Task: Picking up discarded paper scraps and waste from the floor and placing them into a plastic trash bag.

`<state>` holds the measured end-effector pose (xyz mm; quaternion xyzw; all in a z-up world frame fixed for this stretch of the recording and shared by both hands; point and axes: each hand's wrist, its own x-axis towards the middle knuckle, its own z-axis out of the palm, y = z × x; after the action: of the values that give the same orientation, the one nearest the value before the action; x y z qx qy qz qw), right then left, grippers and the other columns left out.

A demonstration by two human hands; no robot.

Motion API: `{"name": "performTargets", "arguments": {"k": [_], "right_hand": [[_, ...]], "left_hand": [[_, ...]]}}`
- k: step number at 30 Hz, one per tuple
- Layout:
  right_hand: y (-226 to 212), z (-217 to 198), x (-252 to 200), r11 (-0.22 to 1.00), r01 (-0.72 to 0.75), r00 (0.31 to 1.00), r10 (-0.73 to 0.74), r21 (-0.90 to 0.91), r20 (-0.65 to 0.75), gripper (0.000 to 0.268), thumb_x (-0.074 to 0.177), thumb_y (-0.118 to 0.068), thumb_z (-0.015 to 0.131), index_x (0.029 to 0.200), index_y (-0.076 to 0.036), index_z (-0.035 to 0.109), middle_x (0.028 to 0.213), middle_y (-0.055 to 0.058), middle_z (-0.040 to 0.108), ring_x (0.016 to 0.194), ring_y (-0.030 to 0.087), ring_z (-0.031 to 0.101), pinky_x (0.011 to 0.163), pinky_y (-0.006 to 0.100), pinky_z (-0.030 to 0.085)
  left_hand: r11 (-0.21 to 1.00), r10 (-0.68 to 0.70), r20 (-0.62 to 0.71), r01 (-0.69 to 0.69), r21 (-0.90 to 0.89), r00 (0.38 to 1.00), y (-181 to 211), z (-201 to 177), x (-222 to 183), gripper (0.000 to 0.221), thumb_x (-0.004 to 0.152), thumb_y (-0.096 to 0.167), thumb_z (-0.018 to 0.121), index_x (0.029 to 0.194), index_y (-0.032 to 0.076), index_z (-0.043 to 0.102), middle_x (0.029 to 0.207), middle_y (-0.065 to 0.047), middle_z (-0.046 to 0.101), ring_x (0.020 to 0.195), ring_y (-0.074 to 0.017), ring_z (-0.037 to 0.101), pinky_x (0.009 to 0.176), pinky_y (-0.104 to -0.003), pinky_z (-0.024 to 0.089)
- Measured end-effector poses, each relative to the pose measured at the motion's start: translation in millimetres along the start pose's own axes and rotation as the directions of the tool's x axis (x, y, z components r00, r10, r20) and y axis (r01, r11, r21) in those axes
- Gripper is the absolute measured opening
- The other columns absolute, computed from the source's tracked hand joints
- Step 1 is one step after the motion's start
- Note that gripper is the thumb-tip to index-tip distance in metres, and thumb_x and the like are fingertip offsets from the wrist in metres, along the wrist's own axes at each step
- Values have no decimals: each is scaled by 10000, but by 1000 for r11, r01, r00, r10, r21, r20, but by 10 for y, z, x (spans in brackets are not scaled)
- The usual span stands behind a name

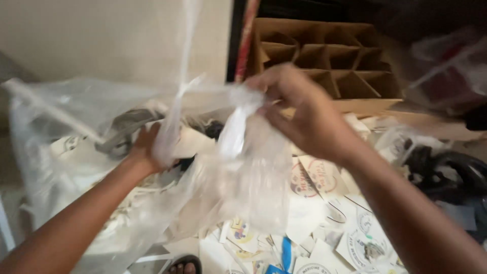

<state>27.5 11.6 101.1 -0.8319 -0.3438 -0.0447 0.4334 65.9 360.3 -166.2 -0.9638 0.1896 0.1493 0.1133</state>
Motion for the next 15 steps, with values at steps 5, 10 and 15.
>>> {"name": "performTargets", "arguments": {"k": [5,10,15], "right_hand": [[-27,100,-337,993,-10,998,17,-118,60,308,931,-37,725,1220,-80,628,1301,93,630,1139,226,688,934,330,587],[-109,172,-564,989,-129,990,132,-74,40,256,951,-93,707,1198,-94,640,1322,78,595,1136,222,676,939,328,591],[-163,130,-634,994,-74,997,75,-84,11,257,965,-124,700,1213,-95,639,1269,63,615,1138,232,689,939,360,588]], "left_hand": [[977,-13,34,20,-212,999,374,-1366,-568,770,737,560,810,1327,129,569,1306,-138,612,1196,-335,613,1041,-443,518],[974,-16,-57,3,-227,998,421,-1594,-901,494,878,370,682,1327,165,653,1235,-119,710,1085,-289,694,924,-435,542],[690,-180,-115,42,-723,977,712,-2247,-1229,274,973,252,628,1136,105,791,832,-85,689,693,-211,651,594,-375,584]]}}
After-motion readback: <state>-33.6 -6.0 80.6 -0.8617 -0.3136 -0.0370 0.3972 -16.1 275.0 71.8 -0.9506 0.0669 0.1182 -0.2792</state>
